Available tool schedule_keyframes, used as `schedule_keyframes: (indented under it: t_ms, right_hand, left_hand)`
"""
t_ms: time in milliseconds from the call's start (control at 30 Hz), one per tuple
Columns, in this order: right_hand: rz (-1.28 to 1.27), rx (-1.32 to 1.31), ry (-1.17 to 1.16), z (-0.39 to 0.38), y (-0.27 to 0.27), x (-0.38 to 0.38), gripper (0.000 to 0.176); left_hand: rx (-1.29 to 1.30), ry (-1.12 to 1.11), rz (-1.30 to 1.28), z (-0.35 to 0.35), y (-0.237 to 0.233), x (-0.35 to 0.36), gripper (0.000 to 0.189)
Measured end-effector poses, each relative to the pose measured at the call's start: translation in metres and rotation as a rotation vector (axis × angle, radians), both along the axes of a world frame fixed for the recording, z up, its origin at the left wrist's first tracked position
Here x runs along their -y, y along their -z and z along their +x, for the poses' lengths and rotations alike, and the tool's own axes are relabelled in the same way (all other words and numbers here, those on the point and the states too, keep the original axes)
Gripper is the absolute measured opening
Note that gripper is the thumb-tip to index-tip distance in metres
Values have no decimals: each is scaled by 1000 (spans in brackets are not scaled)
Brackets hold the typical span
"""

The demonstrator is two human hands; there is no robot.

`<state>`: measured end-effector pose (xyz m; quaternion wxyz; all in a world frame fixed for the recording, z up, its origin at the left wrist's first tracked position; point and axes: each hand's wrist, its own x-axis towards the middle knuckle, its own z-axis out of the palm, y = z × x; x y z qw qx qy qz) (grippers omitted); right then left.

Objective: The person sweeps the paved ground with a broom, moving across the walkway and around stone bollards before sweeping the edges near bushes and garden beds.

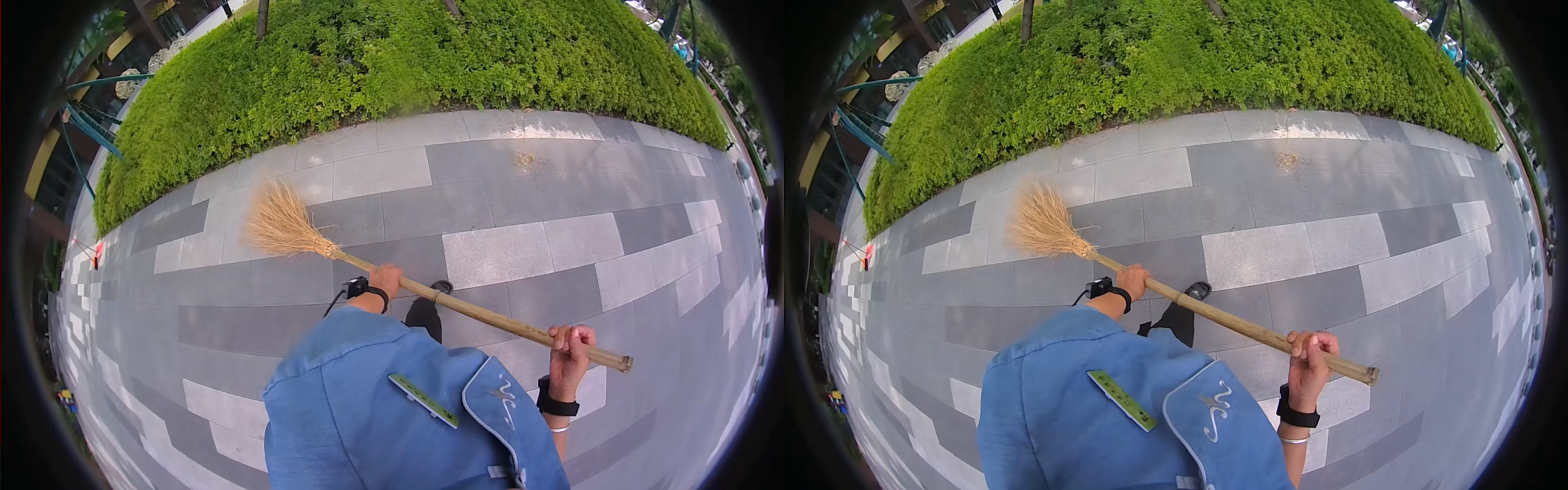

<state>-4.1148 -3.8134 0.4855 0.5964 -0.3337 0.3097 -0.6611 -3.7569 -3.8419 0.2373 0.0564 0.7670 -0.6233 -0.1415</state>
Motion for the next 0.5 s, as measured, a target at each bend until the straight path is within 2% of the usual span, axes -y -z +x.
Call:
schedule_keyframes:
  t_ms: [100,233,300,400,467,500]
  right_hand:
    - [54,29,23,33,-8,77,5]
    - [142,41,193,41,-12,163,5]
    - [200,38,317,34,-16,186,6]
    - [271,65,643,-11,-21,186,12]
    - [315,80,888,-27,-56,175,17]
    - [323,68,907,-37,-73,169,17]
  left_hand:
    - [31,-102,12,27,2,60,12]
    - [43,58,-13,42,-18,176,14]
    - [26,176,69,31,-10,231,14]
    - [-60,440,60,-35,-24,292,15]
    - [-118,638,47,-100,-25,326,15]
    - [-170,715,-27,-136,-30,338,14]
